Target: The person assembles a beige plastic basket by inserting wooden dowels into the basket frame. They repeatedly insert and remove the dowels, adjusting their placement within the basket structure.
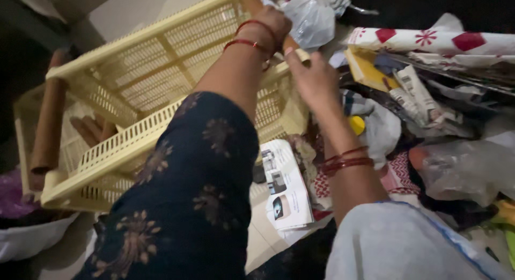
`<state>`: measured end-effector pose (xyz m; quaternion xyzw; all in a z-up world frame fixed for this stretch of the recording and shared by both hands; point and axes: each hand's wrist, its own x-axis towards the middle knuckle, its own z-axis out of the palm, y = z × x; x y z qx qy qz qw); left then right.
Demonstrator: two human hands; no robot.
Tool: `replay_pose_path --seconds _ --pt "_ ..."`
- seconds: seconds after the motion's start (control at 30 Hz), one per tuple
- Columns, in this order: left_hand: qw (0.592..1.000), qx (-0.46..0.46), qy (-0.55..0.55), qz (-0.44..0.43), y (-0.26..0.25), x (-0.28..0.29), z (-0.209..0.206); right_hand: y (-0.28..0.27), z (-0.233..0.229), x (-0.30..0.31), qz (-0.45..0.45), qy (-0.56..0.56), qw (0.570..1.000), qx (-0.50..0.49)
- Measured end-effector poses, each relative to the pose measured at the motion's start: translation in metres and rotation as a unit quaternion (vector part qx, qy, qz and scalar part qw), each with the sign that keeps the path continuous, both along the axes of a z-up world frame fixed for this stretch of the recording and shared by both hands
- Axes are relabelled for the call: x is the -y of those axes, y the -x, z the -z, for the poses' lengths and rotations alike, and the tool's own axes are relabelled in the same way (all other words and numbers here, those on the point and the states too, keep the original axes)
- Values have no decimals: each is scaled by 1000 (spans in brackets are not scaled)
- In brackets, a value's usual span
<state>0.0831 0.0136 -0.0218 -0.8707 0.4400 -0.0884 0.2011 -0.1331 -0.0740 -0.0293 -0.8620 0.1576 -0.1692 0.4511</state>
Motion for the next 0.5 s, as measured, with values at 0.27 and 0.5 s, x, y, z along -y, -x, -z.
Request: replay_pose_path --seconds 0.27,0.5 --pt "999 -3 27 19 4 -14 -5 4 -9 -11 28 18 999 -11" --pt "999 -28 32 -7 26 -23 -18 11 -16 -18 39 2 999 -11"
